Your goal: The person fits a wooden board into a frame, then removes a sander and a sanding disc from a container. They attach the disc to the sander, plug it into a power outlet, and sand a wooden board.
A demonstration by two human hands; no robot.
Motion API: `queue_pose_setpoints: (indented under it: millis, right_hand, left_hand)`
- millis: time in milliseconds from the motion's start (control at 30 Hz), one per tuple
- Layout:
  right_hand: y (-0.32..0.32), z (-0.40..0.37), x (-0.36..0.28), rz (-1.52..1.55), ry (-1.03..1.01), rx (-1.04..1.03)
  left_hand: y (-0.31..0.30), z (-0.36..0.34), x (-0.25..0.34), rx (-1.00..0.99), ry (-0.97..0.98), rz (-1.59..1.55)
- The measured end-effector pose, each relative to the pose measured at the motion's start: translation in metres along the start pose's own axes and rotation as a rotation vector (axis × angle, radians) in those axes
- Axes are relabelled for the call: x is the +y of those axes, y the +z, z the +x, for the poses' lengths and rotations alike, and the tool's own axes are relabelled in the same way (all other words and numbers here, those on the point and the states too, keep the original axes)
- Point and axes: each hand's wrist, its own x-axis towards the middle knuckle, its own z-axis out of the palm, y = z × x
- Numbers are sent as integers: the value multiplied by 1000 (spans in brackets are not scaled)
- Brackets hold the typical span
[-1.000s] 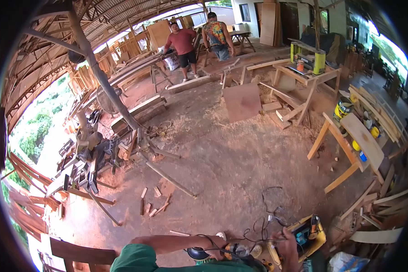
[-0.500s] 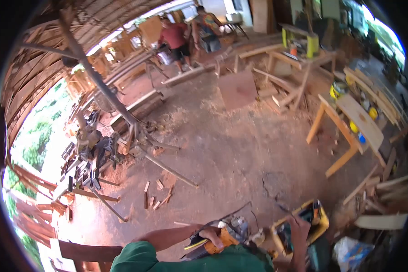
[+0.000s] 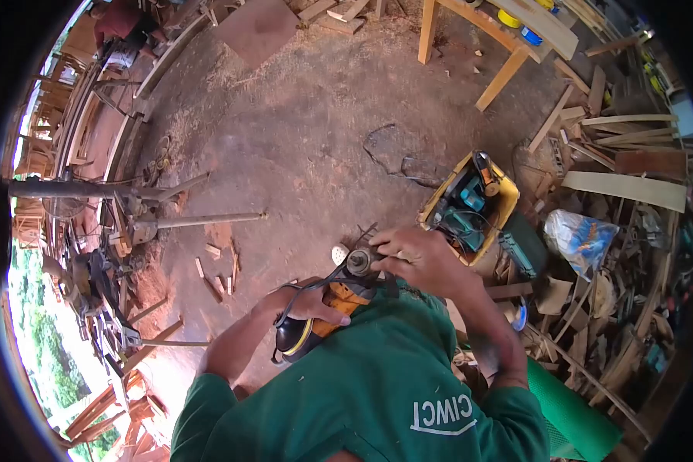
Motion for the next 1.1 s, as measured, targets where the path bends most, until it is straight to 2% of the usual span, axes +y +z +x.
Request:
queue_pose_setpoints:
  millis: [33, 100, 133, 233, 267, 333, 467, 533, 567, 633, 767, 833, 967, 1033, 1100]
  right_hand:
    - [5, 1, -1, 0, 3, -10]
    - [16, 2, -1, -90, -69, -70]
    - [19, 3, -3, -47, 24, -107]
    - [16, 9, -10, -169, -13, -193]
    - [15, 9, -12, -174, -11, -199]
    - [12, 9, -13, -186, -67, -214]
    - [7, 10, -14, -153, -102, -229]
    - [5, 12, -23, -70, 177, -235]
    - [4, 13, -23, -72, 176, -245]
    - [3, 15, -22, -152, -54, -271]
    - [-4, 22, -35, -320, -23, -378]
    - [-1, 23, -29, -425, -169, -420]
    - [-3, 27, -18, -269, -107, -525]
    - [3, 30, -21, -540, -126, -482]
    - [9, 28, -13, -555, -131, -440]
  left_hand:
    - [0, 1, 2, 1, 3, -10]
    - [-2, 3, 5, 0, -34, 170]
    - [-1, 2, 10, -35, -15, 135]
    - [-2, 4, 9, -36, 16, 258]
    - [-3, 5, 9, -36, 22, 253]
    - [-5, 5, 12, -34, -92, 403]
    - [-3, 1, 16, 13, -78, 442]
    - [-2, 2, 6, 75, -27, 461]
    - [-2, 4, 2, 80, -24, 453]
    - [1, 4, -3, 122, 1, 522]
    - [2, -2, 12, 95, -40, 541]
    - [2, -8, 22, 108, -31, 529]
    - [2, -2, 3, 83, 18, 544]
    - [3, 1, 4, 61, -44, 549]
    - [2, -4, 18, 34, -66, 561]
